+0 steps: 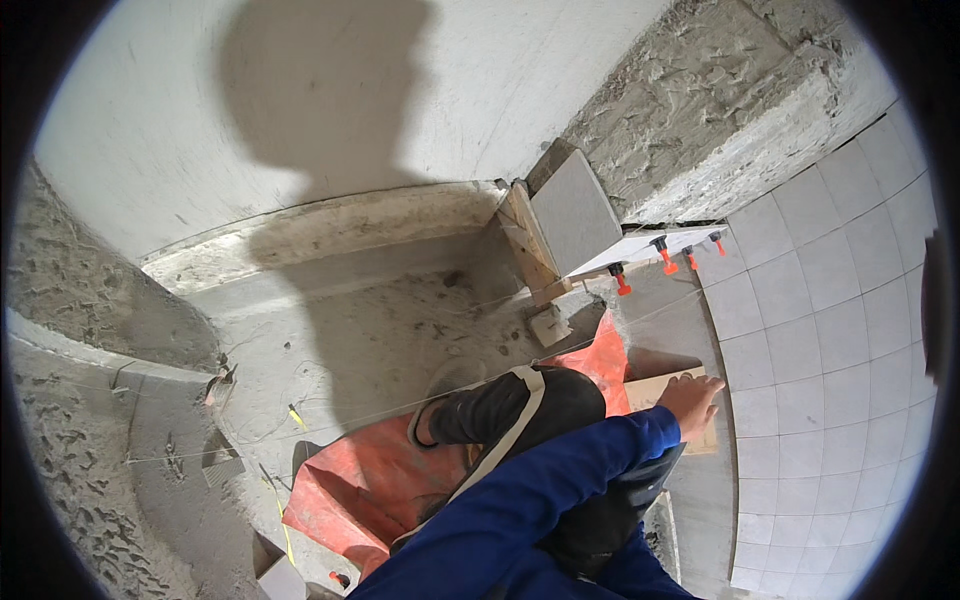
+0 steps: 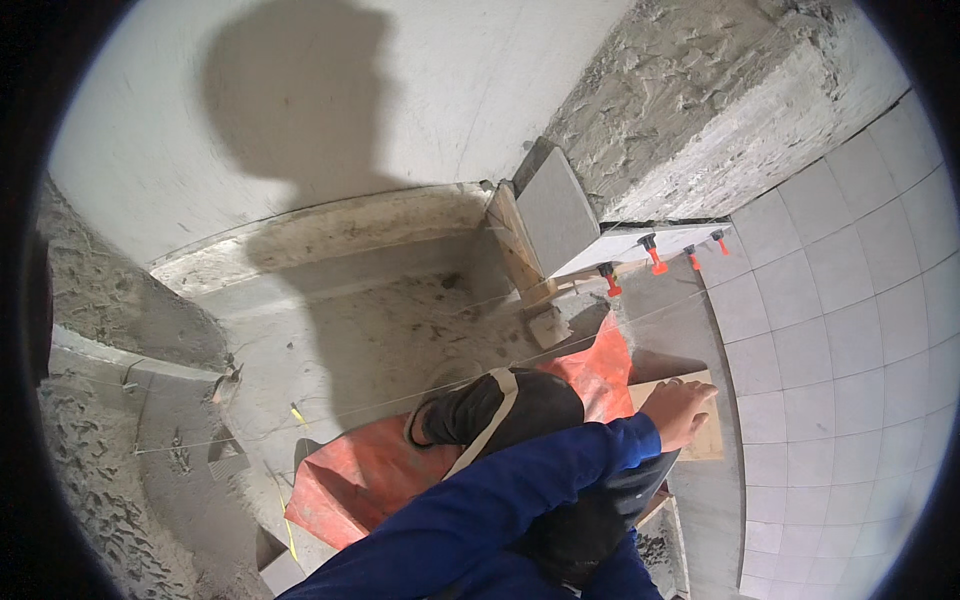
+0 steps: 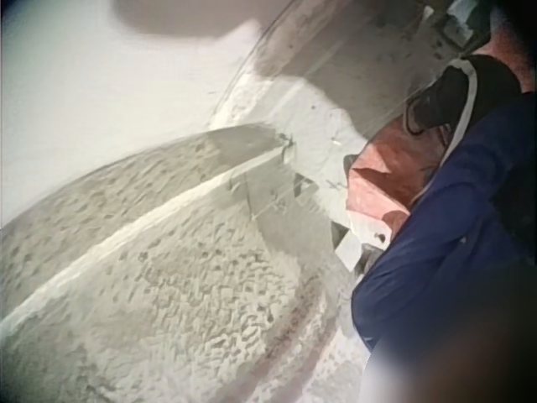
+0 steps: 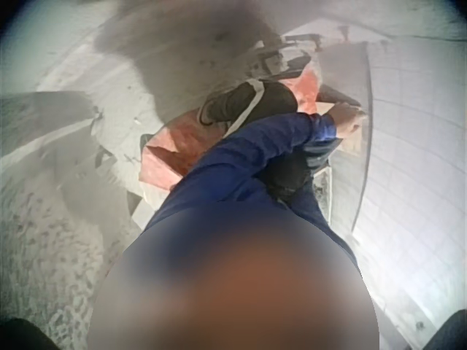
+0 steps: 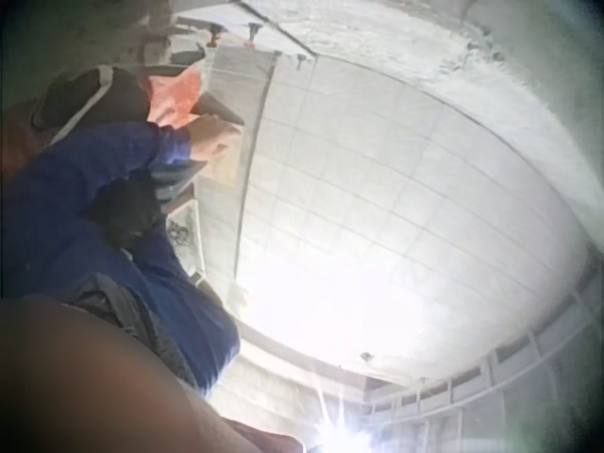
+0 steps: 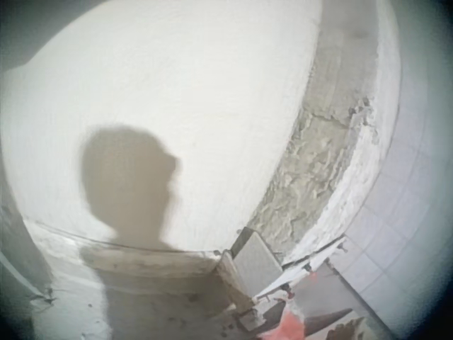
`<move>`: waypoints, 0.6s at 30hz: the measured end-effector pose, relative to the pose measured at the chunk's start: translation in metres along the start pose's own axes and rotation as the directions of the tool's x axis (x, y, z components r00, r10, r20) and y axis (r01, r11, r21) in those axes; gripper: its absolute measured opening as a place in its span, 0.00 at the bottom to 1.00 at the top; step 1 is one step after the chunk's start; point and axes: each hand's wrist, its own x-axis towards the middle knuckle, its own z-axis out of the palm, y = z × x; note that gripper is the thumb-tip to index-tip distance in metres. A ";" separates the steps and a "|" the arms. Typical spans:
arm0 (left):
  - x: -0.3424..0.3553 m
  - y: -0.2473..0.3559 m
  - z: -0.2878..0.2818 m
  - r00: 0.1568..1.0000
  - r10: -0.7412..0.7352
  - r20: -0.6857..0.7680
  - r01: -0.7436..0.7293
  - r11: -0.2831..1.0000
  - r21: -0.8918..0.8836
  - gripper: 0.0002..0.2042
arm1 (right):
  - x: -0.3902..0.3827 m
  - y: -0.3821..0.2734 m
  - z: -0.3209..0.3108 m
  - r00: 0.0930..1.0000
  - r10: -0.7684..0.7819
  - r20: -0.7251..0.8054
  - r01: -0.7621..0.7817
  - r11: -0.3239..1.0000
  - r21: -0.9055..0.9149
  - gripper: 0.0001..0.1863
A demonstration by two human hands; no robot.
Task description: The person kneels on the floor and uses a wooden template to measure and align a white tile against a partially tiled wall. They repeatedly position the tile and template, then use a hammer to tap the tile into place.
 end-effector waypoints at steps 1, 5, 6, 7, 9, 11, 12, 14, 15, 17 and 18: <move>0.000 0.001 0.000 1.000 -0.006 -0.002 0.006 1.000 -0.021 0.21 | -0.003 0.001 0.002 1.000 -0.002 -0.005 0.001 1.000 -0.007 0.13; -0.002 0.002 -0.001 1.000 0.014 -0.022 -0.014 1.000 -0.011 0.21 | -0.010 0.002 0.006 1.000 -0.006 -0.011 0.006 1.000 -0.026 0.12; -0.002 0.002 -0.001 1.000 0.014 -0.025 -0.014 1.000 -0.015 0.21 | -0.011 0.003 0.008 1.000 0.001 -0.015 -0.001 1.000 -0.026 0.12; -0.002 0.001 -0.001 1.000 0.008 -0.022 -0.009 1.000 -0.016 0.21 | -0.013 0.003 0.010 1.000 -0.003 -0.017 0.002 1.000 -0.028 0.12; -0.001 0.000 -0.001 0.999 0.023 -0.035 -0.024 0.999 -0.038 0.21 | -0.015 0.005 0.012 1.000 -0.004 -0.021 0.003 1.000 -0.026 0.12; 0.000 -0.002 -0.001 0.997 0.042 -0.059 -0.046 0.997 -0.066 0.21 | -0.017 0.006 0.014 1.000 -0.006 -0.026 0.006 1.000 -0.017 0.12; 0.000 -0.003 -0.002 0.995 0.055 -0.081 -0.062 0.995 -0.084 0.21 | -0.018 0.007 0.015 1.000 -0.009 -0.027 0.009 1.000 -0.016 0.12; 0.000 -0.002 -0.006 0.990 0.078 -0.117 -0.092 0.988 -0.126 0.20 | -0.019 0.010 0.017 0.999 -0.012 -0.030 0.011 1.000 -0.004 0.12; 0.001 -0.002 -0.009 0.987 0.089 -0.131 -0.108 0.983 -0.152 0.20 | -0.019 0.011 0.018 1.000 -0.015 -0.025 0.015 1.000 0.001 0.12; 0.002 0.003 -0.016 0.972 0.116 -0.203 -0.145 0.980 -0.134 0.18 | -0.018 0.014 0.019 0.999 -0.026 -0.027 0.026 1.000 0.014 0.12; 0.003 0.005 -0.021 0.944 0.168 -0.285 -0.221 0.961 -0.167 0.17 | -0.015 0.015 0.019 0.999 -0.031 -0.023 0.031 0.999 0.020 0.12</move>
